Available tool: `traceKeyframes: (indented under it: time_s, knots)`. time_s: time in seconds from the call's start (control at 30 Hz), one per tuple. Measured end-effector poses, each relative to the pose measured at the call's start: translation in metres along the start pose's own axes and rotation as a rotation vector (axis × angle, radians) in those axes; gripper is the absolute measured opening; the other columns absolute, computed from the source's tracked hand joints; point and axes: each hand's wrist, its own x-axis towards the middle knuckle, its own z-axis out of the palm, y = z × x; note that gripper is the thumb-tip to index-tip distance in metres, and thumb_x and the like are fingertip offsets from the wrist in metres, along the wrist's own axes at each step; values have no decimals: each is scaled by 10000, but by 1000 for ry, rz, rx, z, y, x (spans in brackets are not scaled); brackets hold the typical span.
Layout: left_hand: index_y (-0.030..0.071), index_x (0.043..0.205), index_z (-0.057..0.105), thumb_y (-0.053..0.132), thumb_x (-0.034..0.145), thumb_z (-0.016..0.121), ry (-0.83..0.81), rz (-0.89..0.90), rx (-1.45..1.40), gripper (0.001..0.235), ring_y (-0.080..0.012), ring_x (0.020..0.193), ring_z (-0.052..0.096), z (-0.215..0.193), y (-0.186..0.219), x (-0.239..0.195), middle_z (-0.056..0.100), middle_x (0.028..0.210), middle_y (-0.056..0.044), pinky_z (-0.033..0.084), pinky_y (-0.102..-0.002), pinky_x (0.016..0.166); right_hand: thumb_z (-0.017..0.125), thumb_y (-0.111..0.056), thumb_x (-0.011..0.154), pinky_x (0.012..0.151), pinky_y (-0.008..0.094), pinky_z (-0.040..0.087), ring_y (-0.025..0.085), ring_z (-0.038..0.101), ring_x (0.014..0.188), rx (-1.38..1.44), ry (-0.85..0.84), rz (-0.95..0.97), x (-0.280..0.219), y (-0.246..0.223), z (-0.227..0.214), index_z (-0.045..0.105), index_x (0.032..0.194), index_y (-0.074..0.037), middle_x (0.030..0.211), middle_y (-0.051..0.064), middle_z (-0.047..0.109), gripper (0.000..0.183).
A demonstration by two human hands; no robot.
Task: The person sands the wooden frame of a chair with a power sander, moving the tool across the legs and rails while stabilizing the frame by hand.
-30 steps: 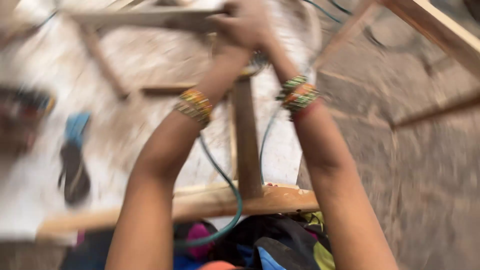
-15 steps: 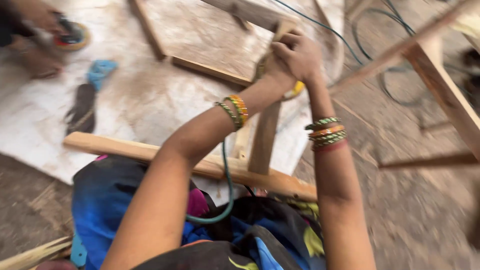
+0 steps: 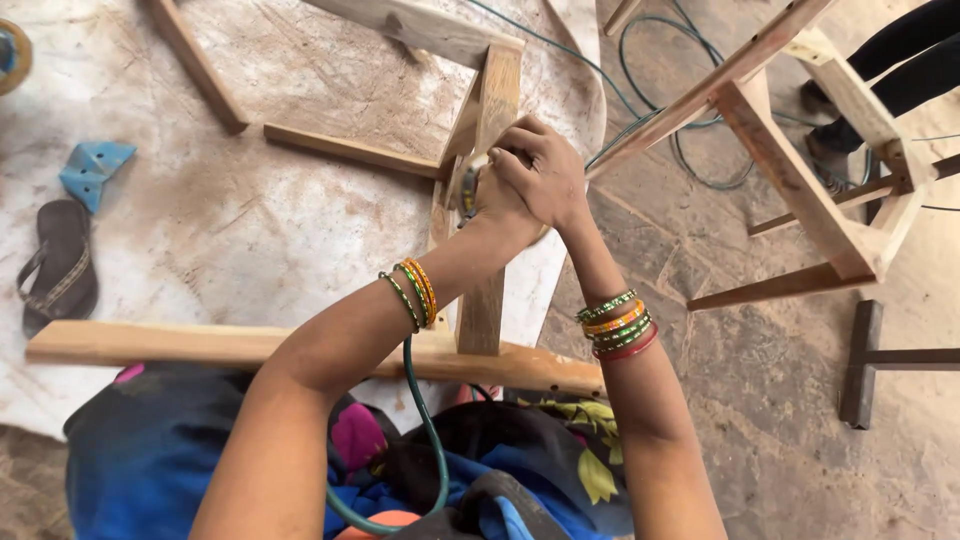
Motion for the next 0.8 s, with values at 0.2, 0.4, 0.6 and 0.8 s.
traceKeyframes:
  time_s: [0.2, 0.4, 0.6, 0.8]
  knots:
    - [81, 1310, 585, 341, 943, 623, 8, 18, 53, 451, -292, 1151, 645, 23, -20, 43, 616, 1306, -161, 573, -443, 871, 612, -408, 883, 883, 387, 504, 283, 671, 1015, -9, 2, 10, 34, 21, 4, 765, 1003, -72, 1076, 79, 685, 388]
    - [85, 1290, 611, 321, 976, 604, 123, 57, 88, 393, -269, 1132, 663, 43, -35, 86, 645, 1283, -152, 568, -403, 887, 596, -439, 898, 854, 401, 507, 297, 674, 997, -56, 21, -9, 67, 50, 4, 767, 1004, -79, 1069, 85, 680, 412]
    - [94, 1276, 621, 310, 954, 602, 80, 82, 125, 389, -257, 1162, 644, 50, -52, 111, 645, 1292, -131, 539, -392, 931, 607, -447, 902, 833, 408, 515, 313, 678, 983, -71, 65, -56, 93, 65, 17, 776, 1005, -109, 1072, 80, 688, 392]
    - [78, 1233, 642, 307, 915, 610, 201, 205, 236, 393, -270, 1161, 634, 56, -64, 148, 658, 1256, -141, 509, -396, 968, 604, -466, 904, 839, 415, 524, 304, 690, 988, -65, 135, -49, 115, 84, 18, 788, 1006, -131, 1057, 65, 701, 396]
